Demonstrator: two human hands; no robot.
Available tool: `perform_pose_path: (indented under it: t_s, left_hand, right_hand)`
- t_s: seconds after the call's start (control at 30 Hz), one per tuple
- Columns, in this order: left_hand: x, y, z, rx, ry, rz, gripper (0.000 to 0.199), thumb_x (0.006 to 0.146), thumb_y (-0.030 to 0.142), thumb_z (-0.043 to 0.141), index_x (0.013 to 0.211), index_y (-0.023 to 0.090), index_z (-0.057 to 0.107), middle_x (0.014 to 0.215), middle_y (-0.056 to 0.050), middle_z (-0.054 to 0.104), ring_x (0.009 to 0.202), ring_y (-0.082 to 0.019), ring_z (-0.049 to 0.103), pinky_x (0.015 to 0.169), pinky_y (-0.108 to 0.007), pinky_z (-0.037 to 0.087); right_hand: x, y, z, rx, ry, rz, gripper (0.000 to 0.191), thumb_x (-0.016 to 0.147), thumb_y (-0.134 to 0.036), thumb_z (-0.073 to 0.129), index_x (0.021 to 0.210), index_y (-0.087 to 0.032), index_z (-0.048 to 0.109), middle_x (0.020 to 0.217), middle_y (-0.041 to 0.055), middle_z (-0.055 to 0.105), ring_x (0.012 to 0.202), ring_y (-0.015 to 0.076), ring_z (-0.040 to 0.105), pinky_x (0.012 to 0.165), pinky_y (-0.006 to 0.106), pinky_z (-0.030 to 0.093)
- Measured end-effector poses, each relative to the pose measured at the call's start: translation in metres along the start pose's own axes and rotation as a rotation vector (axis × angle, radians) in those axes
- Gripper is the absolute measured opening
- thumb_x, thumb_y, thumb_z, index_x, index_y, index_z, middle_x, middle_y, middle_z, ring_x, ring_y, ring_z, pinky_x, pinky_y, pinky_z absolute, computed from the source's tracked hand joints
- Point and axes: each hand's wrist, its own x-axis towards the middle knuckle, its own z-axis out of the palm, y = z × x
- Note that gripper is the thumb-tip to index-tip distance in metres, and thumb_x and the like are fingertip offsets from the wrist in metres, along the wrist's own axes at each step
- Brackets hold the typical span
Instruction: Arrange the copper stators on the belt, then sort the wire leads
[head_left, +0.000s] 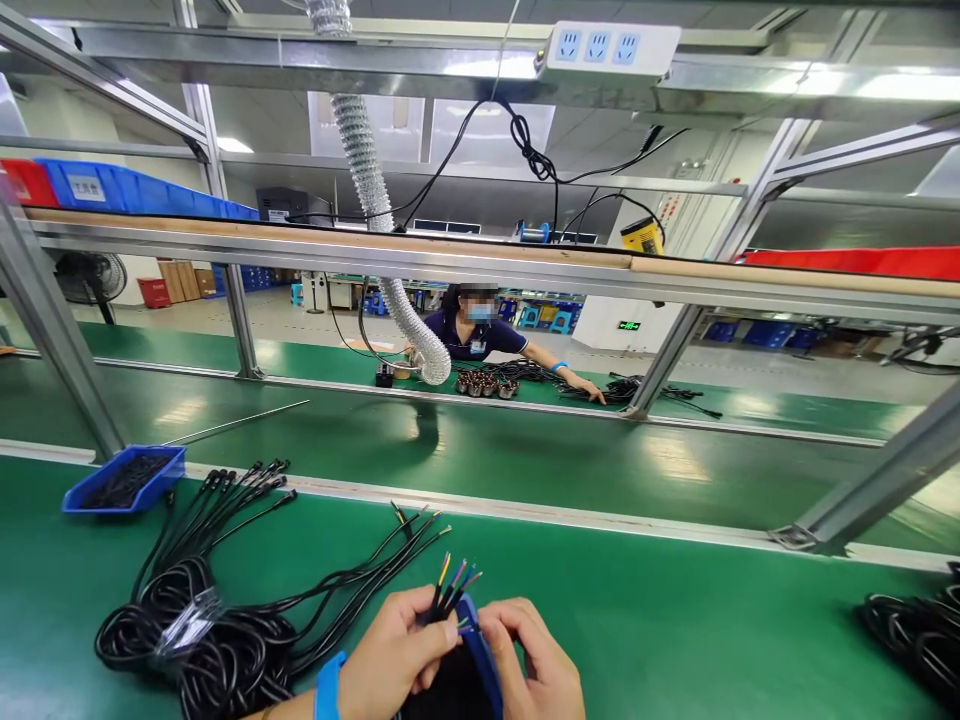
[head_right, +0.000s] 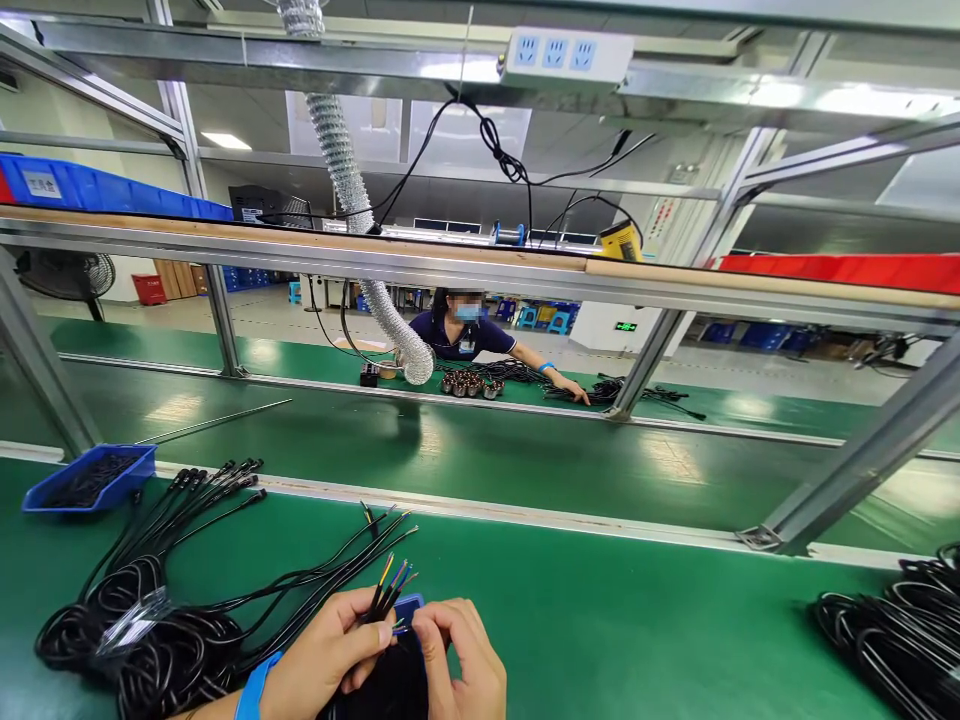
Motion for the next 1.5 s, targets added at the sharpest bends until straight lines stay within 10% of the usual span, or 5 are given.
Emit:
perform_pose_path:
  t_s: [0.37,0.77,1.5]
  left_hand:
    - [0.003,-0.006,-0.002,0.006,-0.001,0.035,0.058,0.069,0.072,0.072,0.080,0.017,0.058,0.054,0.008,0.040,0.044,-0.006,0.034,0.042,-0.021,0.024]
    - [0.002,-0.008,0.001,-0.031,0.060,-0.006,0.066,0.062,0.077,0.076,0.081,0.015,0.060,0.050,0.010,0.040,0.043,-0.006,0.033,0.042,-0.022,0.021]
    - [-0.003,0.001,0.003,-0.033,0.082,-0.028,0.060,0.065,0.072,0.076,0.078,0.016,0.059,0.051,0.010,0.039,0.046,-0.007,0.031,0.045,-0.023,0.020]
  right_hand:
    - [0.007,0.001,-0.011,-0.135,-0.102,-0.182,0.015,0.093,-0.025,0.064,0.081,-0.025,0.072,0.070,-0.0022,0.067,0.062,0.0127,0.062,0.061,0.019,0.049]
    - [0.001,-0.003,-0.002,0.075,-0.013,0.172,0.033,0.089,-0.048,0.067,0.069,-0.021,0.070,0.066,0.0000,0.064,0.060,0.0153,0.061,0.058,0.021,0.052]
    - [0.013,-0.003,-0.021,-0.100,-0.237,-0.098,0.015,0.096,-0.028,0.061,0.091,-0.023,0.074,0.083,0.0038,0.072,0.075,0.0179,0.069,0.069,0.024,0.056]
